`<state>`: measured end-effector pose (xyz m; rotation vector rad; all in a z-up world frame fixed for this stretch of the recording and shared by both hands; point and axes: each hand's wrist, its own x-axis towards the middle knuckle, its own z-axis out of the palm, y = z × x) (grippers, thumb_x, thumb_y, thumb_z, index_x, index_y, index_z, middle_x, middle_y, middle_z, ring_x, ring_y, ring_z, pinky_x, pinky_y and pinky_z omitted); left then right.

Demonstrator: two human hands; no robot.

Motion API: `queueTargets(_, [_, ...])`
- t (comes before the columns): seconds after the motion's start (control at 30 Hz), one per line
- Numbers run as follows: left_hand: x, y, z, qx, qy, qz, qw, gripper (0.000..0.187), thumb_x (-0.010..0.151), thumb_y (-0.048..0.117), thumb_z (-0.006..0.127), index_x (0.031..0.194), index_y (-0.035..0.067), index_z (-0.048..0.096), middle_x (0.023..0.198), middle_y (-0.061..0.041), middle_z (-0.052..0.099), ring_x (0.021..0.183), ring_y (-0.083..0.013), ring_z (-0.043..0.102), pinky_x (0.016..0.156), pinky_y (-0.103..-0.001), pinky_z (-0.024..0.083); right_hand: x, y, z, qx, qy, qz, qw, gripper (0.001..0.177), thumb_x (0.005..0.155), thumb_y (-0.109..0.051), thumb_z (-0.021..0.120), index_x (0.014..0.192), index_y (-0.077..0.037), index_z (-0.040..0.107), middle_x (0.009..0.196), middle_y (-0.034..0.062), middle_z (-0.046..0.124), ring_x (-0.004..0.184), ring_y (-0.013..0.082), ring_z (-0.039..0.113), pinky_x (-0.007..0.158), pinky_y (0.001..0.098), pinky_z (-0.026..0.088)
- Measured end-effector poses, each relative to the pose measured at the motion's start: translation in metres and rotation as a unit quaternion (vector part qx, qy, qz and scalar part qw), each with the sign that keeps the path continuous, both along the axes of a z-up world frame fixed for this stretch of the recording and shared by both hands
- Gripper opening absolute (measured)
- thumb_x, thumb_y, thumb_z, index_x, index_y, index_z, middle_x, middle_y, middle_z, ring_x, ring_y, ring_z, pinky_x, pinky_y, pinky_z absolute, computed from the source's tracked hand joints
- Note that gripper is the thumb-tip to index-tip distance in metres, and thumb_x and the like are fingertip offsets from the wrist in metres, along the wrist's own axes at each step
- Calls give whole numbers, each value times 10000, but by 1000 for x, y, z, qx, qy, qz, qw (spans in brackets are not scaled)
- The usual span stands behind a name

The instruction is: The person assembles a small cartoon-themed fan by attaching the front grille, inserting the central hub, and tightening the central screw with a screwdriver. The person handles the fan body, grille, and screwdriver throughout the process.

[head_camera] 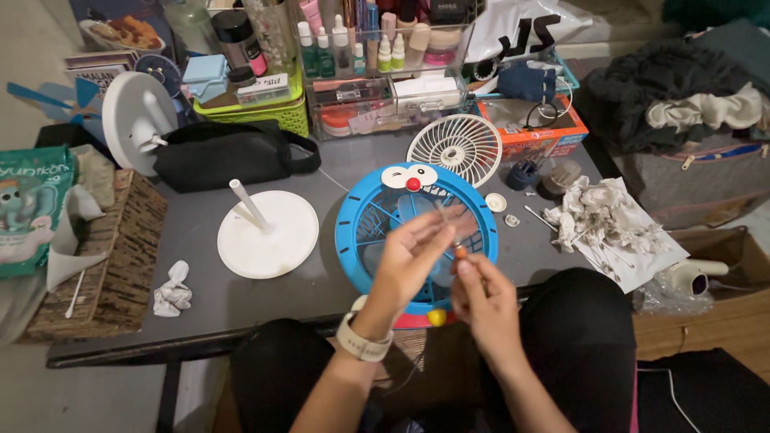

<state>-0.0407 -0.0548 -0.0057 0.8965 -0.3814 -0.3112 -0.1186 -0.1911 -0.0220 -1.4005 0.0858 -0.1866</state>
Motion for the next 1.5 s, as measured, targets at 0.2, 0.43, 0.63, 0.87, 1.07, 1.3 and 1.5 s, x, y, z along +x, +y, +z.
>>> queueTargets(0.2, [6,4,-8,20,-34,6,999,439,928,-37,738,1337,-136,614,1208,-177,723,1117,-227,702,1022,-364,555,-6,-4,5,-23,-37,-17,999,201,1042,-184,551,1038,-2,638,619,-58,440,489,43,394,439,219,310])
queueTargets(0.43, [-6,18,24,25,-35,-90,995,536,915,93,685,1422,25,525,1315,-18,696,1199,-105,687,1051,-283,539,-10,-5,-6,-89,-37,-10,995,202,1045,-184,588,994,2,648,598,-51,475,480,41,414,440,218,320])
queueTargets(0.63, [-4,22,36,162,-51,29,985,488,864,15,793,1315,-104,649,1057,-205,766,1019,-255,730,924,-384,578,-15,0,-6,-105,-2,-32,994,166,993,-165,629,998,-17,703,627,-51,515,503,26,433,449,210,325])
queueTargets(0.87, [-5,28,40,96,-45,-44,993,537,880,147,746,1380,63,568,1182,21,745,1084,-72,731,965,-234,574,-15,-3,-12,-75,-6,-29,997,193,1018,-178,616,968,-6,689,596,-44,506,483,28,420,445,211,314])
queueTargets(1.07, [-3,17,27,214,-78,39,973,527,876,40,825,1366,-49,651,976,-176,730,906,-193,702,821,-322,547,-20,-6,-11,-164,-69,-43,983,169,1031,-165,624,1043,-9,688,694,-54,518,589,16,429,520,193,334])
queueTargets(1.3, [-5,23,43,103,-1,-65,993,533,812,93,799,1305,40,606,1027,7,778,935,-65,748,865,-234,597,-19,-8,-9,-122,10,-51,991,156,986,-146,651,1039,-14,716,685,-34,545,576,52,440,517,225,348])
queueTargets(1.5, [-9,6,39,324,-61,97,939,503,811,70,880,1266,-49,704,906,-206,705,754,-173,664,717,-329,535,-21,-6,-6,-276,-98,-88,952,162,977,-142,686,1064,-9,718,784,-21,647,745,52,553,669,223,467])
